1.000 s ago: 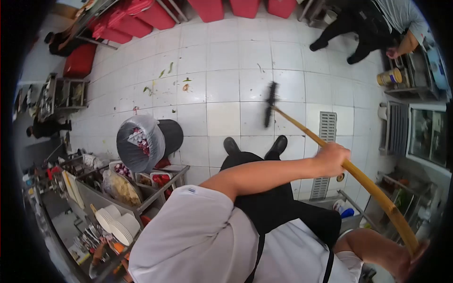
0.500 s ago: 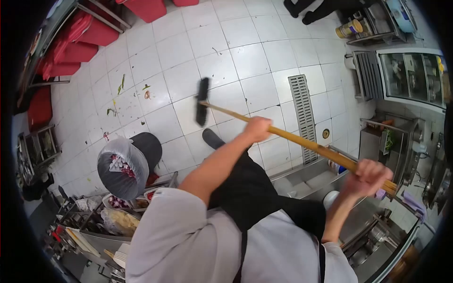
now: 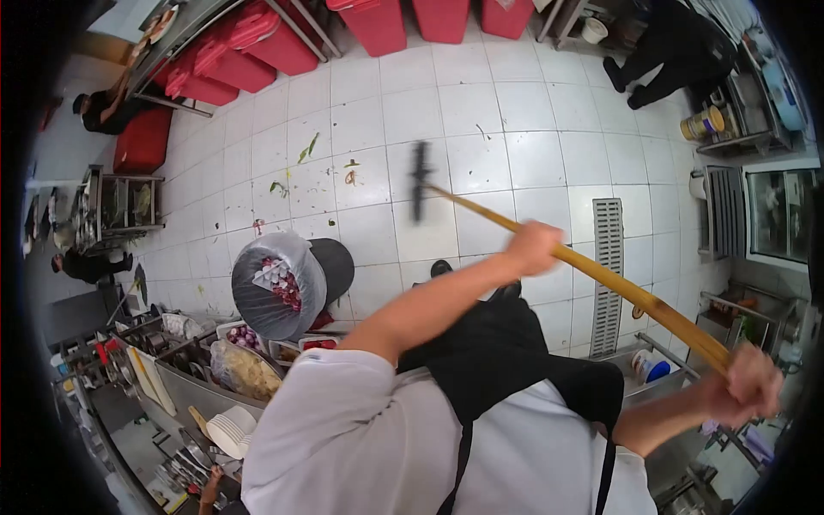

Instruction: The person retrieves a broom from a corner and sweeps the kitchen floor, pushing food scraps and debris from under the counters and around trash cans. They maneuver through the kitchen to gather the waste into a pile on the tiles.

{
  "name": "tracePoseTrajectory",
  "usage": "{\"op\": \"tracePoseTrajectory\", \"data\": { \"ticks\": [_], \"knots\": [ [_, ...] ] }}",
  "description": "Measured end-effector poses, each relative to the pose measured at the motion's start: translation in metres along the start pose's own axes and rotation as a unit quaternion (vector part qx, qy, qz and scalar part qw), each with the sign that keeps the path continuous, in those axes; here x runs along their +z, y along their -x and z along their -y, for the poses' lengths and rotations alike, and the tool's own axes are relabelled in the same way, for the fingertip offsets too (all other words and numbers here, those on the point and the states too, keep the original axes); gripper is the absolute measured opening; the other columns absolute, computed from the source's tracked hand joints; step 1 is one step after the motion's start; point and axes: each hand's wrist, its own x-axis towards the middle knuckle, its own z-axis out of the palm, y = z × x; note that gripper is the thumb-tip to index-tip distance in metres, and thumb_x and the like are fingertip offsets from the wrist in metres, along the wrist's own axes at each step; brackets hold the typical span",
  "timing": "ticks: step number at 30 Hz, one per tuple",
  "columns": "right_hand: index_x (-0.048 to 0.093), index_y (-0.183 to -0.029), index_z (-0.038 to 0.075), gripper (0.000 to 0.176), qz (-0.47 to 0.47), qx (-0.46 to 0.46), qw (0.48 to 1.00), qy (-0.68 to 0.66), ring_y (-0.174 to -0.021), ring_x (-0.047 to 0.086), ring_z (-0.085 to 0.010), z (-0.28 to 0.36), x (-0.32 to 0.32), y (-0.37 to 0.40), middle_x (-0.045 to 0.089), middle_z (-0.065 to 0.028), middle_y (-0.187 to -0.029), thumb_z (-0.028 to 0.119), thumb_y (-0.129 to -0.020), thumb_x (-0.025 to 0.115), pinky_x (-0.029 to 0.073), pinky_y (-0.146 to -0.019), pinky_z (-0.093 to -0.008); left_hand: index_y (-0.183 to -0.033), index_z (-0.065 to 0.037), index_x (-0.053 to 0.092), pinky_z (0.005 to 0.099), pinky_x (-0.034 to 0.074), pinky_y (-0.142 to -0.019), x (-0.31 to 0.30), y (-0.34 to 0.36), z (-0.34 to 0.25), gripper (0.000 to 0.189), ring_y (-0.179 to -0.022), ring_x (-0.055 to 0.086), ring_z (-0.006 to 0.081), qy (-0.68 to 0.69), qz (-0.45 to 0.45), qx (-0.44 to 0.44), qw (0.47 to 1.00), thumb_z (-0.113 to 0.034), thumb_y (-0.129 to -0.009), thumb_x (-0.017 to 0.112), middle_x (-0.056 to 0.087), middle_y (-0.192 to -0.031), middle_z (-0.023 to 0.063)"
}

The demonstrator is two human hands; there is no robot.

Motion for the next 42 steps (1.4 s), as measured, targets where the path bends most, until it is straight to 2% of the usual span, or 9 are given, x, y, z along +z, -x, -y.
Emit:
{"op": "tracePoseTrajectory", "data": {
  "ticks": [2, 6, 9, 12, 20, 26, 34, 37, 42],
  "knots": [
    [0.041, -0.058, 0.015, 0.031, 0.015, -0.030, 0.998, -0.048, -0.045, 0.034, -0.0072, 0.060, -0.002, -0.017, 0.033, 0.0030, -0.050, 0.009, -0.079, 0.062, 0.032, -0.049, -0.0219, -0.065, -0.008, 0.056, 0.0450, 0.045, -0.070, 0.018, -0.027, -0.053, 0.010, -0.071, 0.059, 0.0345, 0.060, 0.011, 0.076, 0.995, -0.013, -0.067, 0.065, 0.060, -0.067, 0.0122],
    [0.035, -0.055, 0.017, 0.035, 0.013, -0.122, 0.989, 0.088, -0.046, 0.034, -0.0080, 0.099, 0.012, -0.033, 0.032, 0.0031, -0.052, 0.006, -0.080, 0.057, 0.030, -0.051, -0.0243, -0.069, -0.007, 0.056, 0.0437, 0.044, -0.076, 0.046, -0.094, -0.099, 0.015, -0.073, 0.058, 0.0339, 0.117, 0.070, 0.166, 0.977, -0.017, -0.071, 0.067, 0.061, -0.073, 0.0126],
    [0.037, -0.058, 0.015, 0.035, -0.098, -0.175, 0.958, 0.205, -0.049, 0.031, -0.0092, 0.021, 0.031, -0.066, 0.030, 0.0032, -0.054, 0.012, -0.086, 0.058, 0.029, -0.052, -0.0256, -0.072, -0.005, 0.056, 0.0436, 0.045, -0.074, 0.070, -0.163, -0.077, 0.019, -0.077, 0.058, 0.0344, 0.164, 0.068, 0.143, 0.974, -0.019, -0.073, 0.069, 0.060, -0.077, 0.0144],
    [0.054, -0.078, 0.017, 0.021, 0.012, -0.070, 0.983, 0.167, -0.049, 0.038, -0.0087, -0.068, -0.012, -0.114, 0.040, 0.0034, -0.056, 0.032, -0.092, 0.060, 0.034, -0.046, -0.0236, -0.077, -0.004, 0.057, 0.0426, 0.047, -0.068, 0.071, -0.234, -0.022, 0.018, -0.077, 0.059, 0.0364, 0.139, 0.151, 0.031, 0.978, -0.018, -0.075, 0.069, 0.061, -0.077, 0.0170],
    [0.043, -0.082, 0.012, 0.019, -0.127, 0.025, 0.989, 0.078, -0.043, 0.033, -0.0077, -0.281, -0.061, -0.223, 0.032, 0.0032, -0.054, 0.017, -0.100, 0.044, 0.033, -0.039, -0.0217, -0.069, -0.003, 0.053, 0.0458, 0.044, -0.061, 0.016, -0.302, 0.149, 0.015, -0.068, 0.056, 0.0403, -0.022, 0.005, -0.076, 0.997, -0.013, -0.073, 0.064, 0.057, -0.068, 0.0195],
    [0.044, -0.091, 0.009, 0.010, -0.094, 0.211, 0.973, -0.022, -0.050, 0.044, -0.0138, -0.400, -0.078, -0.215, 0.042, -0.0022, -0.060, 0.016, -0.099, 0.046, 0.046, -0.054, -0.0371, -0.065, -0.001, 0.051, 0.0499, 0.043, -0.066, -0.056, -0.283, 0.221, 0.014, -0.073, 0.055, 0.0426, -0.166, -0.014, -0.191, 0.967, -0.008, -0.072, 0.061, 0.056, -0.069, 0.0212],
    [0.048, -0.095, 0.006, 0.025, -0.043, -0.039, 0.997, -0.059, -0.040, 0.039, -0.0051, -0.246, -0.146, -0.378, 0.043, 0.0032, -0.054, 0.027, -0.085, 0.059, 0.039, -0.040, -0.0232, -0.063, -0.002, 0.047, 0.0425, 0.038, -0.055, 0.020, -0.441, 0.032, 0.023, -0.058, 0.048, 0.0346, 0.043, -0.066, -0.046, 0.996, -0.008, -0.079, 0.064, 0.048, -0.060, 0.0159],
    [0.053, -0.068, 0.013, 0.017, 0.061, -0.116, 0.989, 0.070, -0.042, 0.048, 0.0003, -0.125, -0.214, -0.391, 0.045, 0.0104, -0.044, 0.024, -0.076, 0.062, 0.044, -0.053, -0.0139, -0.063, -0.003, 0.043, 0.0437, 0.038, -0.058, 0.057, -0.516, -0.036, 0.030, -0.058, 0.048, 0.0345, 0.139, -0.036, 0.062, 0.988, -0.014, -0.081, 0.065, 0.048, -0.059, 0.0150],
    [0.050, -0.071, 0.016, 0.020, 0.058, -0.139, 0.956, 0.252, -0.046, 0.041, -0.0087, -0.205, -0.139, -0.439, 0.045, 0.0043, -0.056, 0.020, -0.090, 0.053, 0.036, -0.057, -0.0234, -0.068, -0.004, 0.050, 0.0459, 0.042, -0.066, 0.113, -0.642, -0.038, 0.021, -0.067, 0.054, 0.0383, 0.205, -0.005, 0.127, 0.970, -0.014, -0.079, 0.064, 0.054, -0.064, 0.0158]
  ]
}}
